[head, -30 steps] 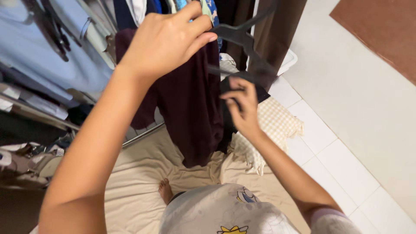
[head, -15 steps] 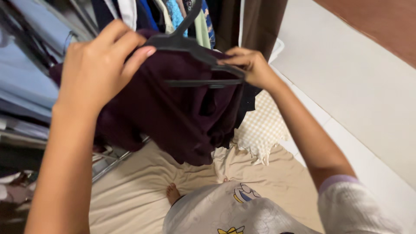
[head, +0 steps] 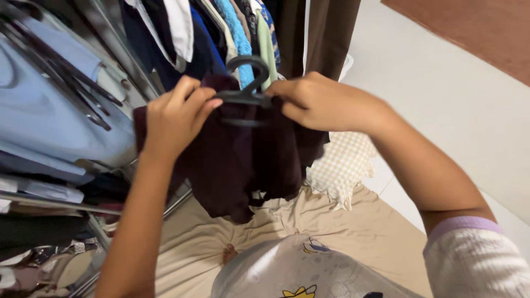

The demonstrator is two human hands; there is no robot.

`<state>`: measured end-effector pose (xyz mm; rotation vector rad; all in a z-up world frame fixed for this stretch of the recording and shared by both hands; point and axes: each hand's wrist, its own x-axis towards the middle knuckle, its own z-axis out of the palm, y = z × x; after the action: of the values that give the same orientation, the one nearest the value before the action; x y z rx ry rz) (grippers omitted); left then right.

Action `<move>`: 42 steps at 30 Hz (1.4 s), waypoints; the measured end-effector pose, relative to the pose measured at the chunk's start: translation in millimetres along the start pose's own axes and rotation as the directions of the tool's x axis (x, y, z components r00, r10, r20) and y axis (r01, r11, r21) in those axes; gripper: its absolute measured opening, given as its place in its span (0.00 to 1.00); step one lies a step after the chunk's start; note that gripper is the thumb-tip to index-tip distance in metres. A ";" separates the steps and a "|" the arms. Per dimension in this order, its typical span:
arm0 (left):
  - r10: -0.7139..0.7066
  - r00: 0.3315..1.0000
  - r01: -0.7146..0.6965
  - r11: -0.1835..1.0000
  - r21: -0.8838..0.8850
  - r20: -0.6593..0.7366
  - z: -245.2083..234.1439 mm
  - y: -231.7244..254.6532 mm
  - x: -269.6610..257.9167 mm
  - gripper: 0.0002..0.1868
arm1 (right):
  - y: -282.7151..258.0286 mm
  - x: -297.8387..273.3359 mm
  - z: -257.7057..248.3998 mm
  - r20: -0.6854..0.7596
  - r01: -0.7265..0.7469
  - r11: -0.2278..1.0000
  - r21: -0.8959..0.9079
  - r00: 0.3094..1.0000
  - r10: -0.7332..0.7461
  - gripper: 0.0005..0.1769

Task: The person hangs various garments, including a black jacket, a blue shirt, a white and navy top, a maroon top, and black shorts, onto a metal clothing rack. They pick up each item, place it on a hanger, and hang it on the rack, repeating this process for multiple items.

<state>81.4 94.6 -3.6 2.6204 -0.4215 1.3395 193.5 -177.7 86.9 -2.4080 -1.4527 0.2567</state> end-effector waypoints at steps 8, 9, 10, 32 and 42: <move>-0.160 0.979 0.118 0.951 -0.287 -0.128 43.3 -24.2 -27.3 0.11 | -0.8 5.1 -11.5 0.206 0.041 0.944 0.329 0.972 -0.114 0.26; -0.191 0.973 0.144 0.939 -0.314 -0.126 45.6 -25.7 -29.2 0.11 | -0.8 5.2 -2.7 0.224 -0.004 0.930 0.367 0.971 -0.084 0.28; -0.215 0.969 0.163 0.927 -0.337 -0.123 47.2 -26.3 -31.3 0.11 | -0.7 8.5 6.8 0.218 0.002 0.907 0.422 0.970 -0.103 0.29; -0.707 0.691 0.636 0.496 -0.591 0.151 173.1 -56.6 -134.8 0.43 | -11.0 175.8 25.2 -0.564 0.275 0.952 0.136 0.811 -0.154 0.20; -0.755 0.416 0.883 0.200 -0.426 0.507 207.7 -91.3 -248.1 0.46 | 41.1 325.5 2.5 -0.659 0.104 0.989 0.106 0.752 -0.008 0.14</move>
<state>131.7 166.7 -328.1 1.7773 0.4605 0.3962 379.0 92.5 73.0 -2.0157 -1.1150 -0.4620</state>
